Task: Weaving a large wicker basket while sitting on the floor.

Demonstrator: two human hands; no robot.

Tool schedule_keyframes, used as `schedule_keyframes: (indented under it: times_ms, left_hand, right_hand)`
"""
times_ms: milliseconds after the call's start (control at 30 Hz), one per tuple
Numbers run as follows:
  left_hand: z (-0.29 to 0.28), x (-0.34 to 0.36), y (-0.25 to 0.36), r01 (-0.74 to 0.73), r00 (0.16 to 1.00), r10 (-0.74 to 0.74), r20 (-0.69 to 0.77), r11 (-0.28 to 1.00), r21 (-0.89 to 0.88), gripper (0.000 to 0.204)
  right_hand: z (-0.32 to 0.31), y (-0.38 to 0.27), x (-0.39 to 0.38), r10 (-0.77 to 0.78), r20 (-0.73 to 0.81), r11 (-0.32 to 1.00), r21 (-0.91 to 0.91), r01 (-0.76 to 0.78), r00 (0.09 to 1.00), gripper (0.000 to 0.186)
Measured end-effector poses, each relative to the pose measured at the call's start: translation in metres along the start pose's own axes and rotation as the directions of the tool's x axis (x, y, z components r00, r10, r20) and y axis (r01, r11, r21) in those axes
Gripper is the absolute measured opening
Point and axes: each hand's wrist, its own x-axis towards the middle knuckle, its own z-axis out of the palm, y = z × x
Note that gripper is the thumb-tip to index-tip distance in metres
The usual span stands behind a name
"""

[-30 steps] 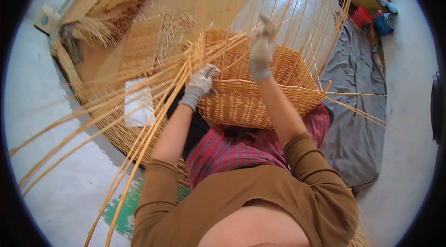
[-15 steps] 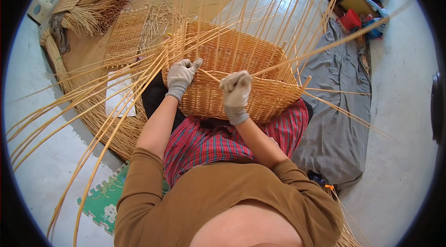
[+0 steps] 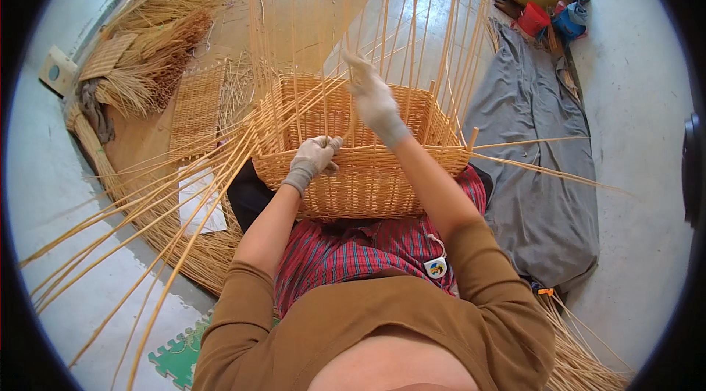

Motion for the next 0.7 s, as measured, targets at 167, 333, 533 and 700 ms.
schedule_keyframes:
  times_ms: [167, 333, 533, 700]
  left_hand:
    - [-0.014, 0.0, -0.002, 0.093, 0.995, -0.095, -0.008, 0.985, -0.144, 0.034]
    - [-0.011, 0.01, 0.013, -0.132, 0.991, 0.133, -0.025, 0.99, 0.039, 0.037]
    - [0.02, 0.007, 0.052, -0.091, 0.908, 0.211, -0.362, 0.943, 0.32, 0.047]
    - [0.041, -0.002, 0.035, -0.719, 0.46, 0.75, -0.475, 0.628, 0.296, 0.027]
  right_hand:
    - [0.005, -0.015, -0.013, -0.087, -0.177, 0.771, 0.611, 0.179, 0.98, 0.051]
    - [-0.035, 0.026, -0.11, 0.312, -0.358, 0.672, 0.738, 0.062, 0.88, 0.014]
    - [-0.033, 0.01, -0.115, 0.308, -0.287, 0.675, 0.738, 0.004, 0.907, 0.014]
    - [-0.106, 0.044, -0.119, 0.532, -0.468, 0.787, 0.582, -0.207, 0.705, 0.017]
